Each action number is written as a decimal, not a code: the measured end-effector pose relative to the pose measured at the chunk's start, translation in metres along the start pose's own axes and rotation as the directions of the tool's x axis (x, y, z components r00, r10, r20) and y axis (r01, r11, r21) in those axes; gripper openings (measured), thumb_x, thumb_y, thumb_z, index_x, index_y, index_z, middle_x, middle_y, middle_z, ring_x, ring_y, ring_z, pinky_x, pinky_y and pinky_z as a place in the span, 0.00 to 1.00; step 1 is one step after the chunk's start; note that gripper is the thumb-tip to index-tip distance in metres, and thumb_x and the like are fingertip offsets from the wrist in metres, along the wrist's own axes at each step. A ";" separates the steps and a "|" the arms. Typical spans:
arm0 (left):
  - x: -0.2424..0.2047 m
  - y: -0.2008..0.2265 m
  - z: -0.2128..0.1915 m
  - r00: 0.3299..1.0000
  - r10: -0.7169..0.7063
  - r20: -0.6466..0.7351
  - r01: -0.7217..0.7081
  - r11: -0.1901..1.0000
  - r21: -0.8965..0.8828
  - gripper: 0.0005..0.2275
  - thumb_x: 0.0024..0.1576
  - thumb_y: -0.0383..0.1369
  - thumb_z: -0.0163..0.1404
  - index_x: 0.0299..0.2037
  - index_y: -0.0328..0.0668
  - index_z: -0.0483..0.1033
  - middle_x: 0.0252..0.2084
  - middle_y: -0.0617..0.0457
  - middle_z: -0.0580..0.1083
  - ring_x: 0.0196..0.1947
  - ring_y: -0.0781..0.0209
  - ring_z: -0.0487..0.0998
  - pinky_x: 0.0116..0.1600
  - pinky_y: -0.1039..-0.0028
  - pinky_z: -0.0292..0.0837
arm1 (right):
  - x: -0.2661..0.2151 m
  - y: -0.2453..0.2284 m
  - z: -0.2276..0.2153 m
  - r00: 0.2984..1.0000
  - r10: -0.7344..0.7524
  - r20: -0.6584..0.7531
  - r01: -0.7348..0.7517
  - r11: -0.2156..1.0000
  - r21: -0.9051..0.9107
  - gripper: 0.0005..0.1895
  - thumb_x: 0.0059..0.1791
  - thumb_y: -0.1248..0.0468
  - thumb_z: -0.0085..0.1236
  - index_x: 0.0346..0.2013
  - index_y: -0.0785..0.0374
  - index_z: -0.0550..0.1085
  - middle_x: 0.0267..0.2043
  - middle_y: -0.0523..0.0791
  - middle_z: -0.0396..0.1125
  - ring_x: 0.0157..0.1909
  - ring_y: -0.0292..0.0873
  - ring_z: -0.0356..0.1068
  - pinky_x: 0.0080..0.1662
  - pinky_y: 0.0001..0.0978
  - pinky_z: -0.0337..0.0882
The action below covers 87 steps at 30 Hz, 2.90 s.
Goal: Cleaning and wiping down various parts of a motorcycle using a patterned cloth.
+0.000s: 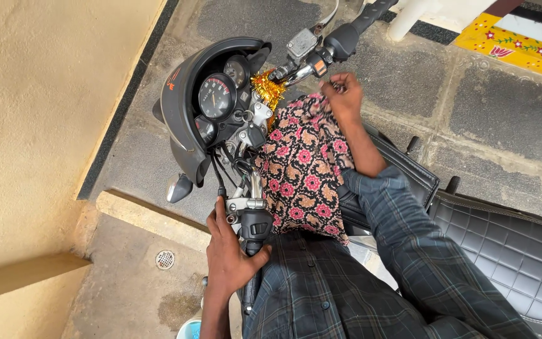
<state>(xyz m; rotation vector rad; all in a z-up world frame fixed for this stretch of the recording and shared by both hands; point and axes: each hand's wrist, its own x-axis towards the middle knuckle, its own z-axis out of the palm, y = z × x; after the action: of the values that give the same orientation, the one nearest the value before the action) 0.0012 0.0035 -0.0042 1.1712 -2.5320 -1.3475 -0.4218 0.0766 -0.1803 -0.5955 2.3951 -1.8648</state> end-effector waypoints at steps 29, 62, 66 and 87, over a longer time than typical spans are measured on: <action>-0.002 0.000 0.003 0.999 0.013 -0.042 -0.014 1.000 -0.018 0.59 0.31 0.40 0.68 0.73 0.36 0.40 0.61 0.34 0.60 0.53 0.31 0.71 0.46 0.50 0.74 | -0.024 0.000 0.077 0.973 0.189 -0.133 -0.125 0.915 0.384 0.11 0.52 0.63 0.64 0.46 0.65 0.77 0.43 0.41 0.72 0.45 0.36 0.66 0.50 0.32 0.66; -0.002 0.002 0.001 0.999 -0.010 -0.031 0.010 1.000 -0.028 0.59 0.31 0.40 0.66 0.73 0.35 0.39 0.64 0.31 0.58 0.53 0.30 0.73 0.51 0.51 0.73 | -0.004 0.005 0.078 0.765 0.624 0.157 -0.642 0.759 0.111 0.23 0.58 0.51 0.46 0.48 0.73 0.68 0.37 0.45 0.67 0.40 0.39 0.63 0.44 0.36 0.65; -0.001 0.001 0.001 1.000 -0.006 -0.027 0.005 1.000 -0.031 0.60 0.31 0.40 0.66 0.74 0.35 0.38 0.64 0.30 0.58 0.54 0.30 0.72 0.51 0.51 0.72 | 0.000 0.020 0.076 0.769 0.602 0.217 -0.626 0.778 0.060 0.26 0.60 0.49 0.43 0.55 0.74 0.68 0.46 0.49 0.65 0.46 0.41 0.60 0.55 0.37 0.66; -0.002 -0.003 0.004 0.997 0.055 -0.060 -0.057 0.998 -0.033 0.59 0.30 0.39 0.67 0.74 0.35 0.40 0.64 0.31 0.58 0.53 0.31 0.73 0.51 0.51 0.72 | -0.006 -0.010 0.060 0.718 0.511 0.473 -0.665 0.300 0.684 0.07 0.50 0.65 0.48 0.40 0.65 0.70 0.35 0.50 0.73 0.37 0.48 0.74 0.46 0.45 0.78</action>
<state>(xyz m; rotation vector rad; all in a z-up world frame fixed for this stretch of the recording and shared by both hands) 0.0031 0.0064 -0.0081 1.1083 -2.4712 -1.3191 -0.3975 0.0209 -0.1883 0.2308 1.0389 -2.0757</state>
